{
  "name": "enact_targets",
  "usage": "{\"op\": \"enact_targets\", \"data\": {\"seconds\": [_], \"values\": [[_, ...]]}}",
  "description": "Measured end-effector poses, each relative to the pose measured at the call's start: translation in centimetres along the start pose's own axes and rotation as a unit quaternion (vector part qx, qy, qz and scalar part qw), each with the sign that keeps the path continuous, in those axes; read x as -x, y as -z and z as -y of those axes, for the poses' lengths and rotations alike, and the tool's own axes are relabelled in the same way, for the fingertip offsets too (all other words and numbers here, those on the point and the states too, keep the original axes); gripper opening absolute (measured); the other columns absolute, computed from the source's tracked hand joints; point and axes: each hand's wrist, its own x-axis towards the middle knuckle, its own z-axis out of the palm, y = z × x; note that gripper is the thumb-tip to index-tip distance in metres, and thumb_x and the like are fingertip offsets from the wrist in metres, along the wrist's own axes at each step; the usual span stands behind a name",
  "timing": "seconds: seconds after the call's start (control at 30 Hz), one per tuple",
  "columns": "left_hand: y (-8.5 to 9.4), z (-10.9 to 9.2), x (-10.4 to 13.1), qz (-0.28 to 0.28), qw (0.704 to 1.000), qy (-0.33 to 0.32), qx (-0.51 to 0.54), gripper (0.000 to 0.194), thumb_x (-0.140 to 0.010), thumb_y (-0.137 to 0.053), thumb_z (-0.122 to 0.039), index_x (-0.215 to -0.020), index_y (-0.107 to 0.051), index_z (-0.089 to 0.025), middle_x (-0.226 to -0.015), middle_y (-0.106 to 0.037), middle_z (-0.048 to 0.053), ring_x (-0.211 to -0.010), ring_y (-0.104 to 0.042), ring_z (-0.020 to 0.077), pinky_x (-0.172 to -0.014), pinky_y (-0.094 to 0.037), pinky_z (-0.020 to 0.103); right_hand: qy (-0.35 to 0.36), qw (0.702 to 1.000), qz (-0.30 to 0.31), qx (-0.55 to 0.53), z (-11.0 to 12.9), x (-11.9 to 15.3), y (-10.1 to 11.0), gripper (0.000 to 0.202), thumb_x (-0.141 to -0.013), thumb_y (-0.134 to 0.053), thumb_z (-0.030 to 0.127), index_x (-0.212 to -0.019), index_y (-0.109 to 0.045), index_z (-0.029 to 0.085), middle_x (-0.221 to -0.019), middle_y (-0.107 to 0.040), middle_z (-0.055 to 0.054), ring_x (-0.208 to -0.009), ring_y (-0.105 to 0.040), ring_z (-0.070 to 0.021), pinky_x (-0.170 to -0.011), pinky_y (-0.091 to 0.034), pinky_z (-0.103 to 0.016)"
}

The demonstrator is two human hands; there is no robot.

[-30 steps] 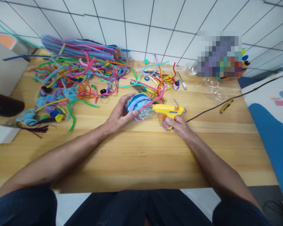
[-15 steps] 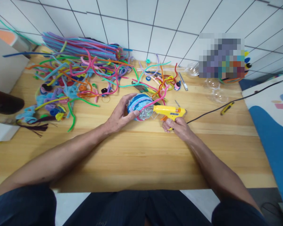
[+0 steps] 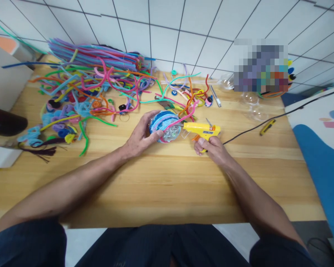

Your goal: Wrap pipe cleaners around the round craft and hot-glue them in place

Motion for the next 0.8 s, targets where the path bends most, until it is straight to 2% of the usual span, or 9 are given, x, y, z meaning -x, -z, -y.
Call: {"op": "enact_targets", "data": {"seconds": [0.2, 0.37, 0.8], "values": [[-0.1, -0.2, -0.2, -0.002, 1.0, -0.008, 0.003, 0.074, -0.104, -0.077, -0.068, -0.163, -0.052, -0.031, -0.166, -0.064, 0.016, -0.154, -0.065, 0.0393, -0.134, -0.054, 0.064, 0.003, 1.0, 0.01, 0.001, -0.4, -0.1, 0.1, 0.066, -0.09, -0.085, 0.084, -0.077, -0.064, 0.023, -0.063, -0.055, 0.004, -0.058, -0.054, -0.0144, -0.052, -0.043, -0.03], [0.0, 0.1, -0.2, -0.001, 1.0, -0.01, -0.002, 0.075, -0.105, -0.077, -0.066, -0.165, -0.052, -0.032, -0.167, -0.063, 0.016, -0.154, -0.065, 0.0382, -0.135, -0.054, 0.062, 0.014, 1.0, 0.007, 0.008, -1.1, -0.2, 0.1, 0.066, -0.091, -0.084, 0.084, -0.076, -0.061, 0.024, -0.063, -0.056, 0.004, -0.058, -0.051, -0.0139, -0.055, -0.047, -0.031], [0.1, 0.4, 0.0, -0.001, 1.0, 0.001, -0.003, 0.078, -0.104, -0.077, -0.069, -0.168, -0.049, -0.033, -0.172, -0.06, 0.016, -0.157, -0.063, 0.0389, -0.137, -0.051, 0.064, 0.013, 0.999, 0.001, 0.031, -0.7, 0.0, -0.1, 0.069, -0.093, -0.08, 0.087, -0.074, -0.062, 0.023, -0.064, -0.061, 0.001, -0.06, -0.057, -0.0153, -0.056, -0.045, -0.031]]}}
